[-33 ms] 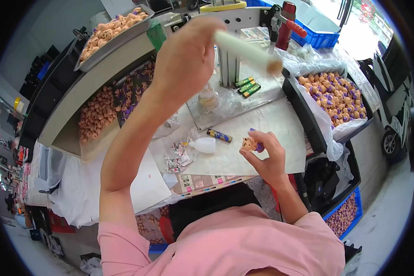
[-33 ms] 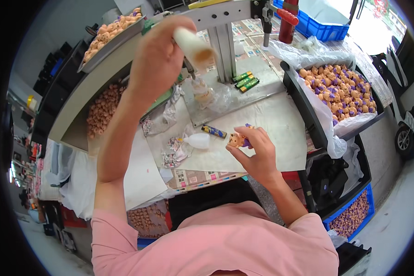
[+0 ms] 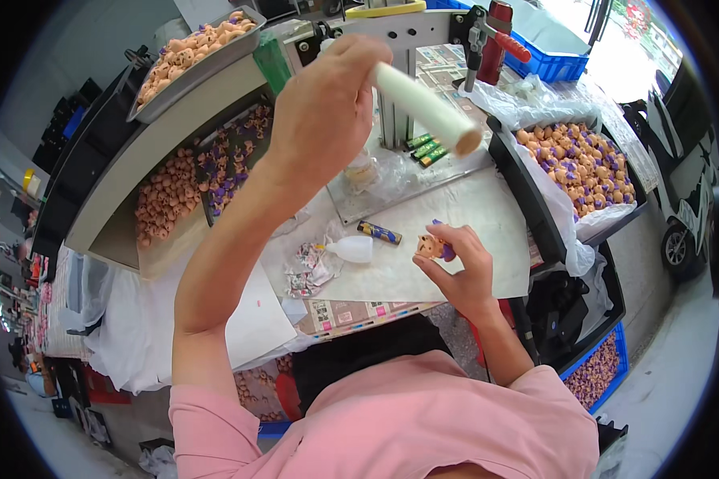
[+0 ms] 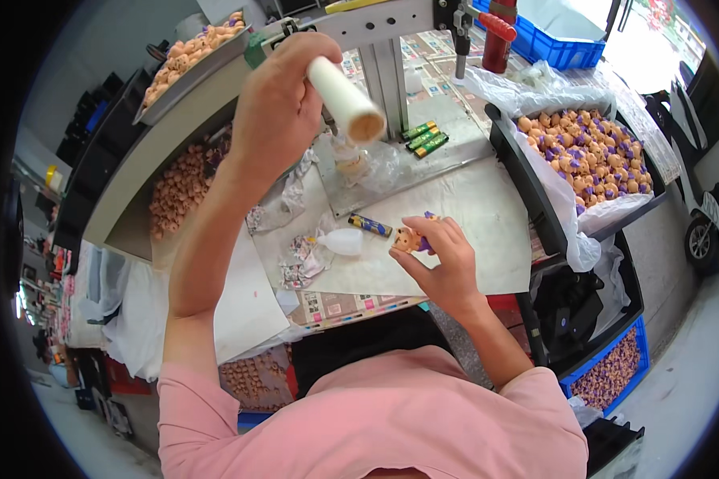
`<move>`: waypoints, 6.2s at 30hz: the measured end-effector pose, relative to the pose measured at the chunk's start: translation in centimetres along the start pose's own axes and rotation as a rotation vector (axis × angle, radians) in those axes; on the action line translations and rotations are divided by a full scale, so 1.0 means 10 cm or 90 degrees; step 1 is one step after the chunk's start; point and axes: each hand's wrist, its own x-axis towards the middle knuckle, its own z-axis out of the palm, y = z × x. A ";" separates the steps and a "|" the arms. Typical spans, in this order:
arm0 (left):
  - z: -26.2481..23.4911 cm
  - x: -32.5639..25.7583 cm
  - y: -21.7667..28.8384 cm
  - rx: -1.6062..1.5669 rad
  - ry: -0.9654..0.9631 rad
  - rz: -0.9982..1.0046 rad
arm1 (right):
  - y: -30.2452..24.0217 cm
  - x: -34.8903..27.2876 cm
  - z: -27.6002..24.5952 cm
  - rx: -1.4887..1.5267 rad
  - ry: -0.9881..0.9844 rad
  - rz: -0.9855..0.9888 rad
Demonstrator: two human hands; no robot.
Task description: Applying adhesive to small doll heads and attaching internal components at a workbench.
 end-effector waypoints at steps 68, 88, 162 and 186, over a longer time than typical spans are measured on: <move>0.22 -2.92 0.98 -0.195 0.211 -0.602 | -0.29 -0.76 1.48 0.106 -0.050 0.003; -0.48 -2.16 1.29 -0.591 0.148 -0.814 | -1.00 -0.13 0.74 0.168 -0.239 -0.217; -0.45 -3.80 0.53 -0.953 0.348 -0.898 | -0.17 -0.70 1.52 0.249 -0.097 0.101; -0.36 -3.76 0.53 -0.906 0.350 -0.945 | -0.12 -0.68 1.48 0.122 -0.107 0.024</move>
